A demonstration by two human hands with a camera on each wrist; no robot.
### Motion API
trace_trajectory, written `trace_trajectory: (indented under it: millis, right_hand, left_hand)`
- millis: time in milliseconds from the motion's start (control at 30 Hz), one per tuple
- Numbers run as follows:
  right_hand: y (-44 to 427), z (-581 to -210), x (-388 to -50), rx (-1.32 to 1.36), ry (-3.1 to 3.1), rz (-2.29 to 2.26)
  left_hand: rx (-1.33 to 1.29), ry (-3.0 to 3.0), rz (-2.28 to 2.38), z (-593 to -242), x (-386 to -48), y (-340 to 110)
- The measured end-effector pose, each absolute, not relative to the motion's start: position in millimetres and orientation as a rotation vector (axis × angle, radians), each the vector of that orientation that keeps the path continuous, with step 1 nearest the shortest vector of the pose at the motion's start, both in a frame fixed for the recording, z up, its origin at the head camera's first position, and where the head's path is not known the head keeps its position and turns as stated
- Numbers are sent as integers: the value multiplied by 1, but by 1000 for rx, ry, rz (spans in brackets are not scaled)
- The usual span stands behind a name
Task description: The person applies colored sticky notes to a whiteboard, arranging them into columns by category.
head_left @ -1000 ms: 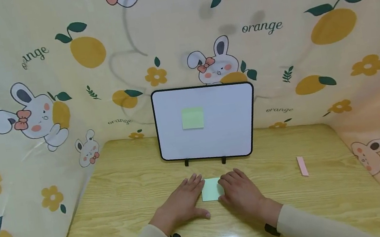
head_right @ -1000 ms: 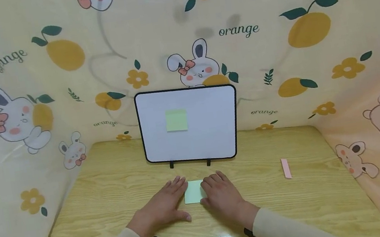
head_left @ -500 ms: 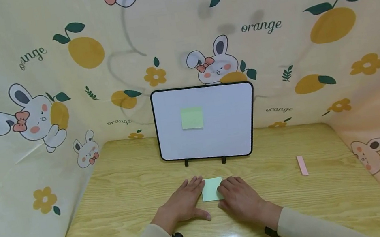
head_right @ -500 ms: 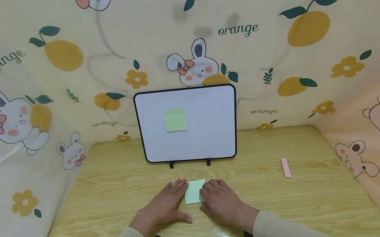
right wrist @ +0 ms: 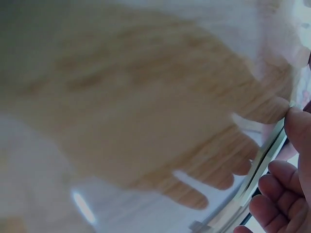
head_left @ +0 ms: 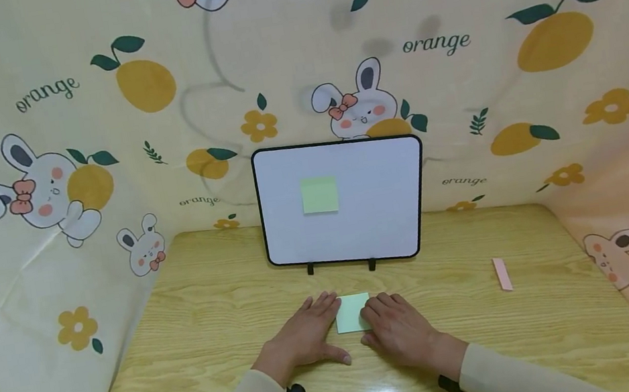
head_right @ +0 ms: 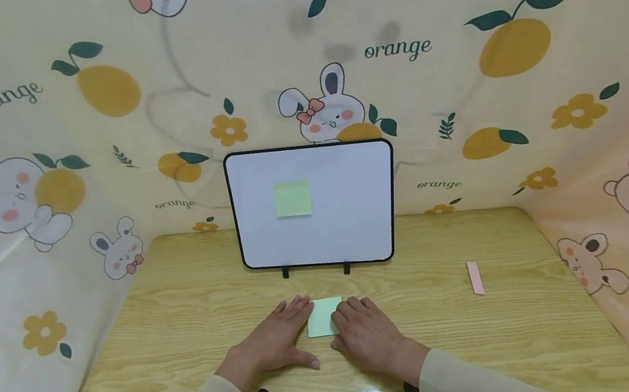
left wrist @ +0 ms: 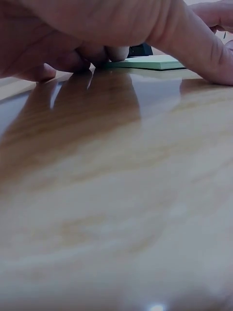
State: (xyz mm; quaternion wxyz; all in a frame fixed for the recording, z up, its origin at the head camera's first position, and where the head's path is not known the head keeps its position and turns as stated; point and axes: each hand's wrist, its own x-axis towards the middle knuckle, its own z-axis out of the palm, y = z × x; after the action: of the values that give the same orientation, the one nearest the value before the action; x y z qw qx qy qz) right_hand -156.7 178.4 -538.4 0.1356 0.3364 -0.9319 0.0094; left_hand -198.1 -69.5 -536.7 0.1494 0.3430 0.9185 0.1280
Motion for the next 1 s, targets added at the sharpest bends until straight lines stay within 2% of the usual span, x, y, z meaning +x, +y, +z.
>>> trace_trajectory:
  millis: [1000]
  right_hand:
    - [180, -543, -166, 948, -2687, 14]
  left_hand:
    - [985, 2643, 373, -533, -198, -68]
